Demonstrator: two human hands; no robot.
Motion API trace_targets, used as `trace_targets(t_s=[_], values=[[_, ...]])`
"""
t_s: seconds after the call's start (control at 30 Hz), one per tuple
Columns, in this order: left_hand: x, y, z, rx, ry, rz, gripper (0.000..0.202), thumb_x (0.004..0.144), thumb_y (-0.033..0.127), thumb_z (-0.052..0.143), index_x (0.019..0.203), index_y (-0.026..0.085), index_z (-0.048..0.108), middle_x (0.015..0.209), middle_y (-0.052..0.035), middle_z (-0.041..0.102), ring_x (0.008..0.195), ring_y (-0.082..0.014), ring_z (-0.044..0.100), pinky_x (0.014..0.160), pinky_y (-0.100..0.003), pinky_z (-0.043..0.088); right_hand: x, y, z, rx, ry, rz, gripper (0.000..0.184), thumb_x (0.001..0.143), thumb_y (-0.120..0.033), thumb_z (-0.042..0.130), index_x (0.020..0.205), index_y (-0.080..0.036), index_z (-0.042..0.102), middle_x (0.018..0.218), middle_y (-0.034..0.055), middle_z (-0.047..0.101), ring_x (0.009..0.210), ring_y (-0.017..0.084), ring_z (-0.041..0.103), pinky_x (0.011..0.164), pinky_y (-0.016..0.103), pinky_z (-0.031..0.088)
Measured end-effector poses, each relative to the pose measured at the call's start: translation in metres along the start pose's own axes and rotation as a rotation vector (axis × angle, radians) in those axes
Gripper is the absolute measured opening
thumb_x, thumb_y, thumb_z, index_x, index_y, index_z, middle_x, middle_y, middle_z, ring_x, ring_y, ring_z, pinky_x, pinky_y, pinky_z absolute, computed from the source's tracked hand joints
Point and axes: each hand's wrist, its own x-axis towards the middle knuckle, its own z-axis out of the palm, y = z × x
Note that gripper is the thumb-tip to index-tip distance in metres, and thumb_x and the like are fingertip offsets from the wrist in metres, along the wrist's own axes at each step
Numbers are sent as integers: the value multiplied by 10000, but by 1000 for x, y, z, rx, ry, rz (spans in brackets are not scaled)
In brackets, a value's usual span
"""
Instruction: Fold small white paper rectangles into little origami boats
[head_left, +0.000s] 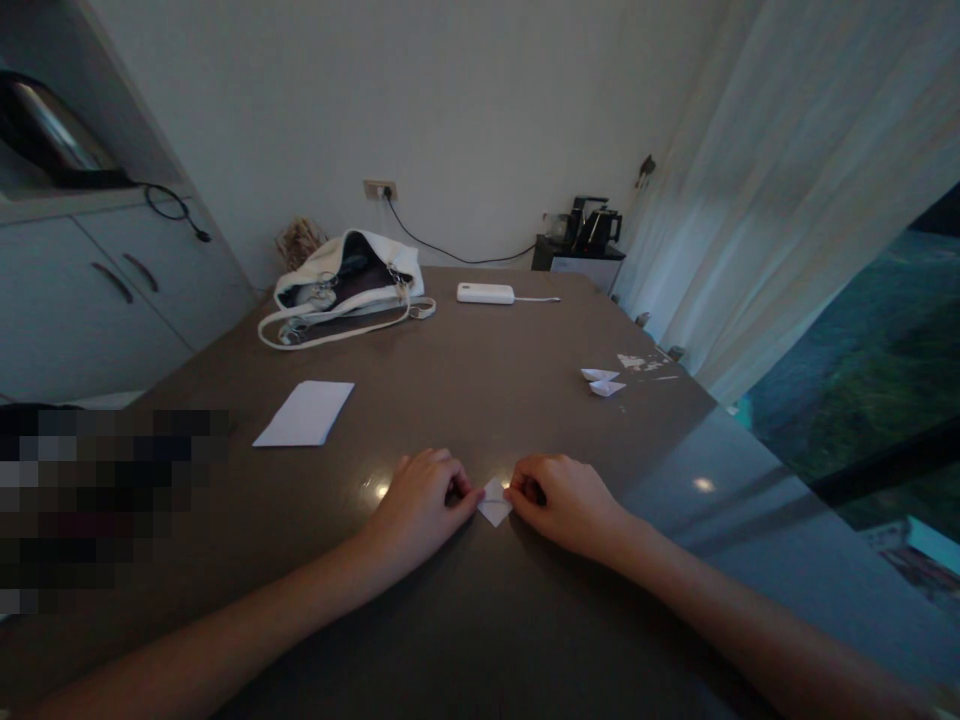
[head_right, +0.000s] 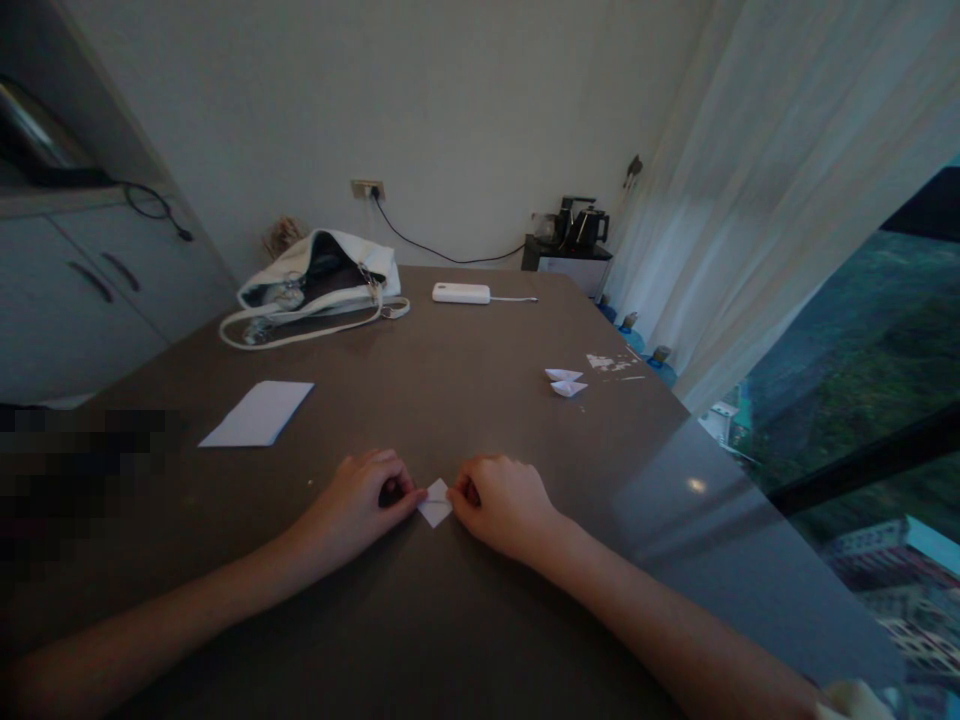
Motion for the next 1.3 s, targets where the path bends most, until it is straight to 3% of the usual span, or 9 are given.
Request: trace_targets(t_s=[0.3,0.6,0.7,0.83,1.03,1.3], values=[[-2,-2,-3,45,30,14,170,814,345,621,783,185,575,814,-4,591,804,-205,542,691,-314,300,0,3,-1,21,-31,-55,84,841,-284,546,875,-208,549,764,-6,609,656,127,527,530,226,237],[0,-4,-2,-18,8,-6,153,802,339,649,806,194,601,802,2,594,806,-201,546,697,-308,303,2,8,-4,129,-70,-26,86,793,-205,605,847,-207,539,743,-29,575,654,108,495,548,215,256],[-2,-3,-1,-30,13,105,65,850,247,596,901,232,634,843,-1,586,837,-189,533,699,-300,306,2,9,-4,158,-70,-41,81,785,-186,602,840,-208,547,737,-31,567,654,106,489,555,214,261],[-5,-2,-2,118,43,304,217,896,187,522,969,326,672,877,-14,568,866,-195,503,681,-303,292,2,9,-2,169,-43,-119,123,783,-124,571,855,-224,568,754,-32,553,671,105,486,576,212,272],[-6,-2,-12,438,-24,633,250,938,233,432,1100,223,622,840,-54,577,805,-204,472,663,-331,306,0,8,-2,156,-22,-139,143,791,-109,556,879,-221,574,769,-28,566,674,106,494,578,208,278],[-1,-11,-22,272,-169,551,290,821,160,550,1070,281,637,881,-30,543,848,-196,496,709,-309,347,-8,-2,-9,-17,8,-245,164,814,-115,518,847,-205,652,854,17,601,762,139,548,667,235,345]])
